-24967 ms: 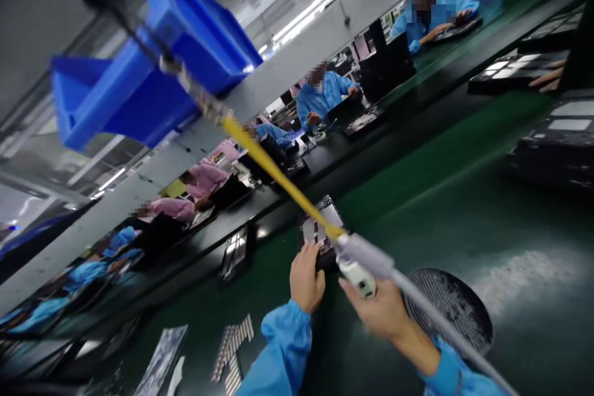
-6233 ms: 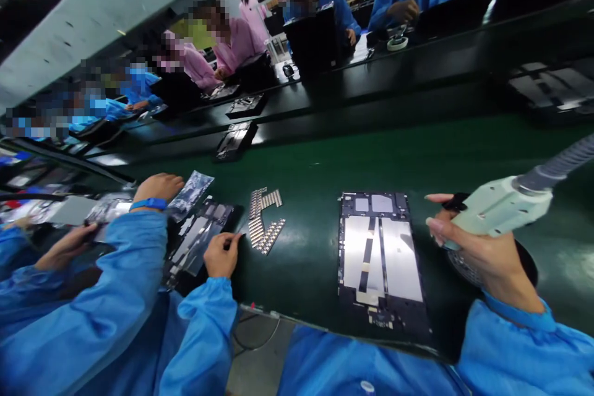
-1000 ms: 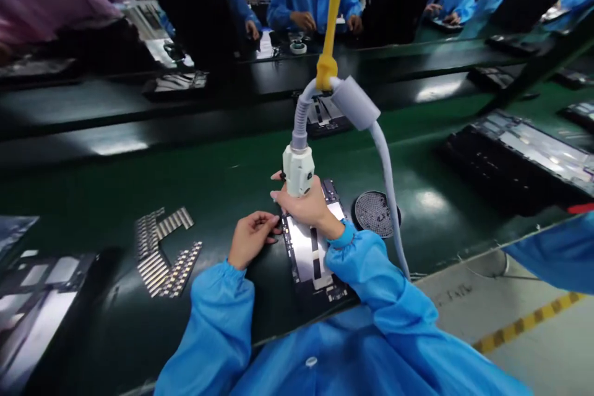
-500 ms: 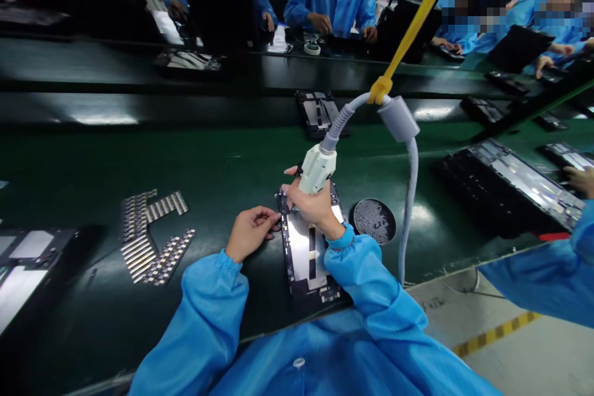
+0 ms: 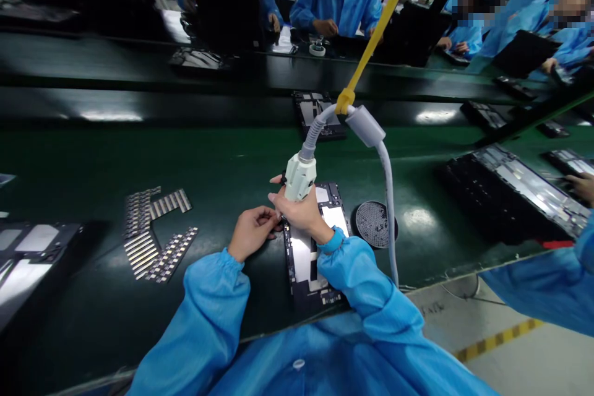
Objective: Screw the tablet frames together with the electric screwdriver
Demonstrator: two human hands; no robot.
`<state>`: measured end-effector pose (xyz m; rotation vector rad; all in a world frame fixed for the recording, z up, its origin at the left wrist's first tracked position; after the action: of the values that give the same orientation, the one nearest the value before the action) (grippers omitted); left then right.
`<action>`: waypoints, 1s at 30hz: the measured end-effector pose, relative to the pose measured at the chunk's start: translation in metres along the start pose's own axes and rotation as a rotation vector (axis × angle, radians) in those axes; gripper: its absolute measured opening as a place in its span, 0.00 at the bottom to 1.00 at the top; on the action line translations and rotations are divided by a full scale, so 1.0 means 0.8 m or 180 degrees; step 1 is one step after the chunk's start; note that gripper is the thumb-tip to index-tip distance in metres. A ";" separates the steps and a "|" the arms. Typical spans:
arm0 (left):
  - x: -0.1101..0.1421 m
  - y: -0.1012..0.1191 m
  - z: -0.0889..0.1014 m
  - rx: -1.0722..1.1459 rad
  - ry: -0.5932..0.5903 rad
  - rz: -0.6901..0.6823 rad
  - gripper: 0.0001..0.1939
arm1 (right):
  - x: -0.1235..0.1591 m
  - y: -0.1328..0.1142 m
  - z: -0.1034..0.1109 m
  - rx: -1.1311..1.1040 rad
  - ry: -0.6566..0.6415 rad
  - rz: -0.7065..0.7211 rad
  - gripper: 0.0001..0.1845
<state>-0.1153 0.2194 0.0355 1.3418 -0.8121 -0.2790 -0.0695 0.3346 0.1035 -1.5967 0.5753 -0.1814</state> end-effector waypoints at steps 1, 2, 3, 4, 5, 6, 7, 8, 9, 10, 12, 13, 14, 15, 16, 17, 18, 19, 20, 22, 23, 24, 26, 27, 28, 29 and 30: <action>-0.001 0.000 0.000 -0.0007 0.0004 -0.0004 0.18 | 0.000 0.000 0.000 -0.0005 0.0001 -0.0002 0.14; -0.001 0.000 0.001 -0.0013 0.0006 -0.0004 0.18 | 0.001 0.000 -0.001 -0.0003 0.0002 -0.0002 0.14; -0.002 0.000 0.002 -0.0011 -0.0002 0.0006 0.18 | 0.002 -0.001 -0.002 0.0020 0.0004 0.0001 0.14; -0.002 0.000 0.003 -0.0003 -0.0011 0.0017 0.18 | 0.003 -0.002 -0.003 0.0069 0.0001 0.0006 0.14; -0.002 0.001 0.005 -0.0008 -0.0009 0.0004 0.17 | 0.005 -0.003 -0.004 0.0136 -0.0019 0.0007 0.13; 0.001 0.002 0.008 -0.0061 0.0016 -0.0052 0.16 | 0.006 -0.004 -0.006 0.0209 -0.0074 -0.0012 0.12; 0.006 0.004 0.010 -0.0185 0.0082 -0.0156 0.14 | 0.008 -0.004 -0.007 0.0283 -0.0148 -0.0041 0.11; 0.014 0.005 0.012 -0.0397 0.0202 -0.0309 0.12 | 0.009 -0.004 -0.009 0.0350 -0.0217 -0.0069 0.10; 0.025 0.007 0.013 -0.0691 0.0386 -0.0514 0.11 | 0.010 -0.003 -0.010 0.0401 -0.0280 -0.0086 0.09; 0.039 0.008 0.011 -0.1037 0.0595 -0.0777 0.09 | 0.011 -0.002 -0.010 0.0429 -0.0319 -0.0085 0.08; 0.074 0.008 -0.003 -0.1656 0.0804 -0.1450 0.08 | 0.010 -0.001 -0.011 0.0428 -0.0302 -0.0038 0.07; 0.093 0.007 -0.016 -0.1853 0.0698 -0.1870 0.08 | 0.009 -0.001 -0.010 0.0403 -0.0282 -0.0017 0.06; 0.111 0.004 -0.031 -0.1972 0.0462 -0.2312 0.09 | 0.008 -0.003 -0.011 0.0363 -0.0285 -0.0008 0.07; 0.128 0.000 -0.047 -0.2056 0.0140 -0.2721 0.09 | 0.007 -0.005 -0.011 0.0317 -0.0306 -0.0001 0.07; 0.142 -0.005 -0.064 -0.2155 -0.0197 -0.3046 0.08 | 0.006 -0.009 -0.011 0.0265 -0.0339 0.0016 0.08; 0.153 -0.011 -0.078 -0.2305 -0.0448 -0.3262 0.08 | 0.005 -0.016 -0.010 0.0217 -0.0369 0.0048 0.09; 0.159 -0.017 -0.089 -0.2490 -0.0553 -0.3389 0.10 | 0.005 -0.024 -0.007 0.0181 -0.0381 0.0099 0.11; 0.162 -0.023 -0.097 -0.2694 -0.0528 -0.3435 0.13 | 0.004 -0.033 -0.003 0.0152 -0.0363 0.0172 0.12; 0.162 -0.028 -0.102 -0.2880 -0.0416 -0.3441 0.15 | 0.004 -0.043 0.002 0.0136 -0.0324 0.0256 0.13; 0.159 -0.034 -0.104 -0.3102 -0.0075 -0.3446 0.15 | 0.005 -0.060 0.020 0.0146 -0.0167 0.0434 0.14; 0.156 -0.036 -0.100 -0.3153 0.0091 -0.3465 0.15 | 0.006 -0.067 0.032 0.0162 -0.0071 0.0521 0.14; 0.152 -0.037 -0.095 -0.3188 0.0233 -0.3484 0.15 | 0.008 -0.071 0.044 0.0178 0.0020 0.0588 0.15; 0.141 -0.034 -0.077 -0.3241 0.0495 -0.3496 0.14 | 0.014 -0.072 0.069 0.0163 0.0201 0.0662 0.15; 0.132 -0.029 -0.065 -0.3264 0.0625 -0.3479 0.14 | 0.018 -0.070 0.080 0.0121 0.0276 0.0671 0.15; 0.121 -0.023 -0.050 -0.3289 0.0749 -0.3450 0.15 | 0.022 -0.066 0.089 0.0077 0.0340 0.0660 0.15; 0.109 -0.014 -0.032 -0.3317 0.0858 -0.3404 0.15 | 0.026 -0.062 0.097 0.0042 0.0398 0.0631 0.15; 0.094 -0.003 -0.013 -0.3343 0.0940 -0.3328 0.15 | 0.030 -0.056 0.102 0.0030 0.0439 0.0576 0.15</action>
<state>-0.0549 0.1808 0.0603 0.6358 0.3746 -1.1126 -0.0011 0.3963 0.1314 -1.5217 0.8210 -0.1590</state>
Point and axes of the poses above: each hand's wrist, its own x-axis away from the middle knuckle, its own z-axis out of the back of the hand, y = z × x, the point moved 3 cm from there along -x, towards the middle knuckle, and after that the axes turned 5 degrees about z, right-handed, at the moved point
